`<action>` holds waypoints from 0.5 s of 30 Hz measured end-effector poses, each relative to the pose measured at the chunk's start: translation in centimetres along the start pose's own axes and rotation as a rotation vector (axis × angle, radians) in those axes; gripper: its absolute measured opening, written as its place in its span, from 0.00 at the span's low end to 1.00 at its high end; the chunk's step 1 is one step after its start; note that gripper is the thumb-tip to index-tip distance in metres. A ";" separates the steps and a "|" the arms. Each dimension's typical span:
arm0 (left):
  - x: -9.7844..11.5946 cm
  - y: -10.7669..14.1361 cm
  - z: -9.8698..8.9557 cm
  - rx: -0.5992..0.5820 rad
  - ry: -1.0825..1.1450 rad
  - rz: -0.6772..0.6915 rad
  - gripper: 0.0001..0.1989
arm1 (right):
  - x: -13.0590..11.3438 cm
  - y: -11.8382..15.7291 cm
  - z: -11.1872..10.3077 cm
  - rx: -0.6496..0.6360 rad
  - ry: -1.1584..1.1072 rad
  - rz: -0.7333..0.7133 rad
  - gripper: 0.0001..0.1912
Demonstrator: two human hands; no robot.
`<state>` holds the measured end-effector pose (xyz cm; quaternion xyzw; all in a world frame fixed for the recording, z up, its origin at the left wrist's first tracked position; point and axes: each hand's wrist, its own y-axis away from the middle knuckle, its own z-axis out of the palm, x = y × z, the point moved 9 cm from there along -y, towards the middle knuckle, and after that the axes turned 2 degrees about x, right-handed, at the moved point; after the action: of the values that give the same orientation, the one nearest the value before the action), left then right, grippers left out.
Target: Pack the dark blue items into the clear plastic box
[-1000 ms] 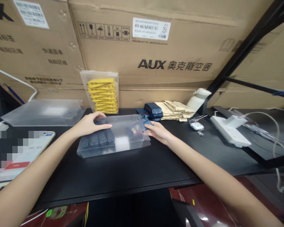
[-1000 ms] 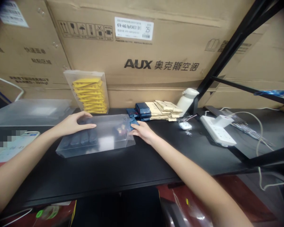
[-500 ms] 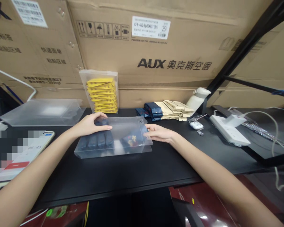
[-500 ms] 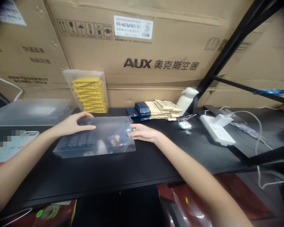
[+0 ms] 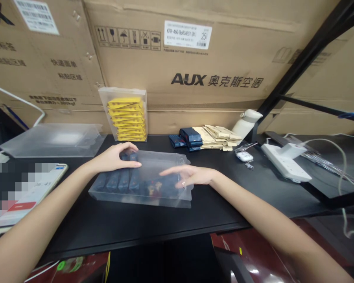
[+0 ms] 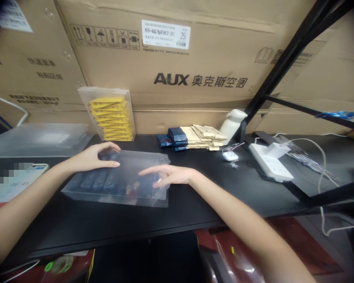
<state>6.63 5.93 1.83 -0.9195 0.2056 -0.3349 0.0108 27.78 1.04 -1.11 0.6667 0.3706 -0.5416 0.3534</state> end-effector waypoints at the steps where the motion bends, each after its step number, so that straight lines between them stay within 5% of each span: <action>1: 0.0 0.0 0.0 0.003 0.001 -0.004 0.28 | 0.3 0.0 -0.1 0.012 -0.008 0.019 0.25; 6: 0.3 0.0 0.0 0.022 -0.005 -0.015 0.28 | 1.6 0.1 -2.2 0.249 -0.102 0.090 0.17; 11: 0.4 0.0 0.0 0.026 -0.002 -0.008 0.29 | 1.6 0.2 -4.6 0.627 -0.008 -0.024 0.16; 15: 0.5 0.0 0.0 0.033 0.001 -0.013 0.29 | 1.7 -0.1 -4.0 0.703 0.092 -0.106 0.25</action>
<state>6.95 5.79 2.13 -0.9203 0.1942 -0.3388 0.0240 29.75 4.76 -2.16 0.7510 0.2113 -0.6230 0.0566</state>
